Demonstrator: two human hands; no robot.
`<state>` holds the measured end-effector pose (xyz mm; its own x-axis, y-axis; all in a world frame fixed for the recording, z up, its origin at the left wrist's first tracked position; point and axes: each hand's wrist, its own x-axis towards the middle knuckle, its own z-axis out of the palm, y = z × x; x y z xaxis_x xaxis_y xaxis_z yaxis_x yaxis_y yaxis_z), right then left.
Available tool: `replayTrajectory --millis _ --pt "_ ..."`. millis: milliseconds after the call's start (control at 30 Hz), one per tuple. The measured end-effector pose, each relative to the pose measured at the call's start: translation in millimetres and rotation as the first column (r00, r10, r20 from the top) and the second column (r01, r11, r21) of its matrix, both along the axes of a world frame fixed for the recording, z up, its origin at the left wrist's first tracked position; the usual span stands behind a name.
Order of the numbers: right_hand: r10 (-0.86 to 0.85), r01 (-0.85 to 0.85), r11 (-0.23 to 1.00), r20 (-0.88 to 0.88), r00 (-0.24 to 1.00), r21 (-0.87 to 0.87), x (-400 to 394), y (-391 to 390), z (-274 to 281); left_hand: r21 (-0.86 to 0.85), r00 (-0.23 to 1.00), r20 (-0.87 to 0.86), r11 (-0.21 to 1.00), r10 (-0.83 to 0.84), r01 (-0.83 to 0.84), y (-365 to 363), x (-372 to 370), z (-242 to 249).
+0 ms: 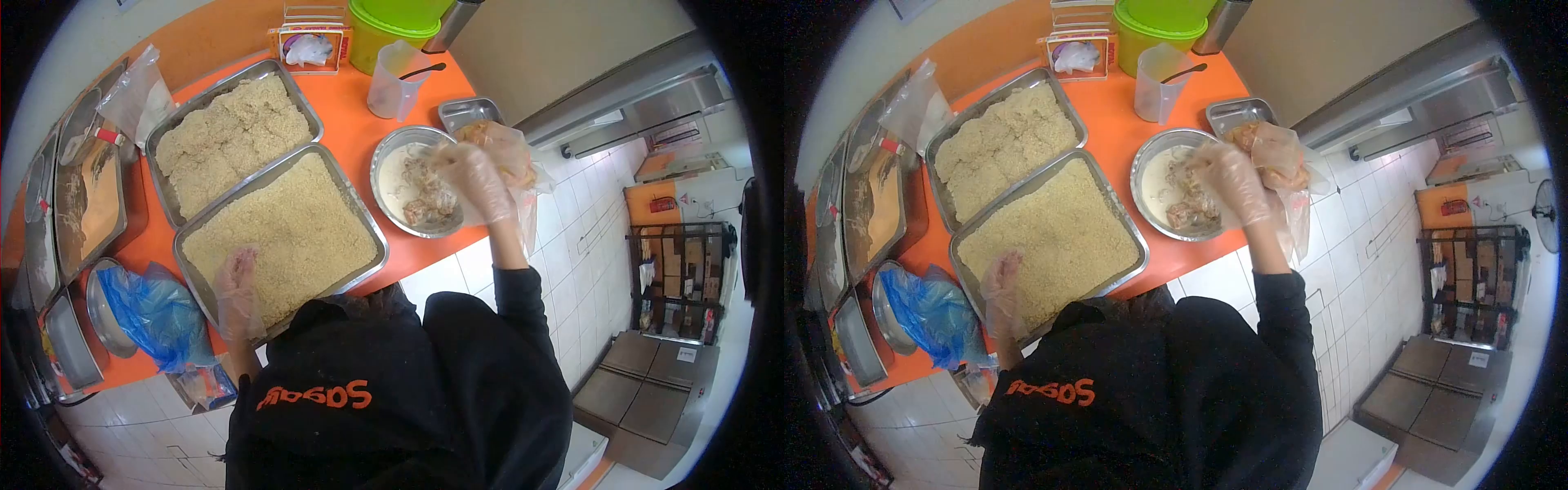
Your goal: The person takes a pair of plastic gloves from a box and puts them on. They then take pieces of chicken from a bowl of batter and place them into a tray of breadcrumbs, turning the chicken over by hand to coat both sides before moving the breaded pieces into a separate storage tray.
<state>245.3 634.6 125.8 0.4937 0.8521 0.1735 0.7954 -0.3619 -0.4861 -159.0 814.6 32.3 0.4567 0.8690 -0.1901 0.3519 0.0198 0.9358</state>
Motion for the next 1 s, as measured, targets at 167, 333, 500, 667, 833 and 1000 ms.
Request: replayTrajectory --millis 167,333,500,667,833,1000 --pt "0.016 -0.001 0.988 0.099 0.995 -0.157 22 -12 -78 0.006 0.999 0.038 1.0 -0.015 0.015 -1 1 -7" --pt "0.035 0.005 0.976 0.179 0.983 -0.22 44 10 -74 -0.06 0.999 0.029 0.998 -0.023 0.025 0 0 -8" --pt "0.114 -0.037 0.94 0.21 0.971 -0.34 40 22 -83 -0.051 0.997 0.062 0.998 -0.035 0.038 -1 2 -11" --pt "0.163 -0.116 0.969 0.208 0.964 -0.218 47 15 -88 -0.048 0.998 0.064 0.999 0.001 0.002 -5 3 -7" --pt "0.142 -0.076 0.949 0.202 0.969 -0.306 49 5 -62 -0.118 0.994 0.084 0.991 0.068 -0.058 -5 -5 -9" --pt "0.067 -0.059 0.987 0.045 0.997 -0.152 10 16 5 -0.028 0.999 0.011 0.999 0.03 -0.03 -4 -14 -4"
